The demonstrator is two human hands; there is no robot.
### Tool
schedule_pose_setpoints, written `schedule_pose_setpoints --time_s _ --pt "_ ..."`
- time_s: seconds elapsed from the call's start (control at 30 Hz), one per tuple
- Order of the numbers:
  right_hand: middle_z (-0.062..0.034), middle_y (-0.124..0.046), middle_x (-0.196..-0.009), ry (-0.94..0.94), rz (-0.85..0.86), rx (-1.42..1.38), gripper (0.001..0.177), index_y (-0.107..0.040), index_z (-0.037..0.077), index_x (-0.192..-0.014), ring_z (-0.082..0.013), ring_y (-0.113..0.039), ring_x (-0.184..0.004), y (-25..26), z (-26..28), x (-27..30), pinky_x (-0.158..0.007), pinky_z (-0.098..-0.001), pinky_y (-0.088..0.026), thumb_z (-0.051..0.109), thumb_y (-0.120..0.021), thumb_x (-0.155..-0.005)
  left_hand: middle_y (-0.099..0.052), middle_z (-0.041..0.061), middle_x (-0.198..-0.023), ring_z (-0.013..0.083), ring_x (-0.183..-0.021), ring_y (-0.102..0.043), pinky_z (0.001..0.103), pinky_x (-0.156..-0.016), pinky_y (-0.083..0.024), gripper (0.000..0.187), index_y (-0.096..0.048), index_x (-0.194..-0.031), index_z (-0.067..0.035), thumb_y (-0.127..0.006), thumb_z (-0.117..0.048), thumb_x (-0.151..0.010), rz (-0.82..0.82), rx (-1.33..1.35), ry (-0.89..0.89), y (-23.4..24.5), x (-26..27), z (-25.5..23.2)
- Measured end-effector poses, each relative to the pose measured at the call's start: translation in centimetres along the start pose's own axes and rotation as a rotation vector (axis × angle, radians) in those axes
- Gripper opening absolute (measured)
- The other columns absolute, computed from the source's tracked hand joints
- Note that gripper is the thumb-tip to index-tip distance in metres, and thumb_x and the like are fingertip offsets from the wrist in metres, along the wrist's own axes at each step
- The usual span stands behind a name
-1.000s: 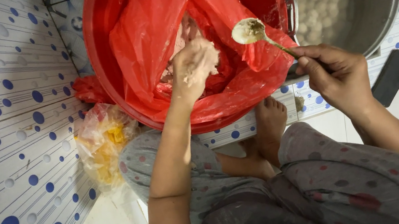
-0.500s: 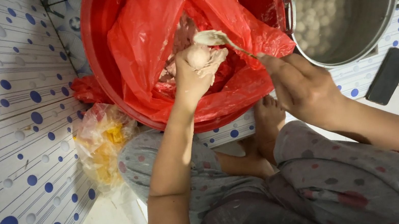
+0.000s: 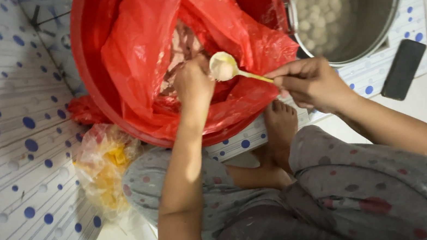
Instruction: Forming meatballs by squeezing meat dough through the hand and scooping them into a pot of water using a spoon.
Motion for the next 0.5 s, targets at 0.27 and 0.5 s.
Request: schedule_pose_setpoints --time_s 0.27,0.5 --pt "-0.0044 -0.063 -0.071 0.112 -0.374 0.288 0.018 -0.073 0.002 -0.117 -0.0061 -0.035 -0.042 12.6 -1.4 -0.4 -0.039 -0.023 -0.025 0.005 -0.06 -0.104 -0.074 0.018 -0.084 0.048 -0.082 -0.068 0.057 -0.071 -0.053 0.017 -0.069 -0.089 -0.015 -0.065 -0.031 -0.091 0.076 -0.035 0.072 1.0 0.0 1.4" --pt "-0.0169 -0.075 -0.103 0.496 -0.521 1.04 0.03 -0.077 0.0 -0.131 -0.0301 -0.07 -0.098 24.3 -12.1 -6.3 -0.089 -0.0397 -0.052 0.001 -0.06 -0.106 -0.073 0.017 -0.083 0.0444 -0.079 -0.069 0.054 -0.068 -0.054 0.01 -0.072 -0.097 -0.008 -0.068 -0.008 -0.087 0.076 -0.048 0.054 0.4 -0.4 3.0"
Point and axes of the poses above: each hand's wrist, its own x-axis away from the middle knuckle, its own y-axis out of the back of the hand, z = x × y, the point moved 3 cm from there along -x, towards the middle knuckle
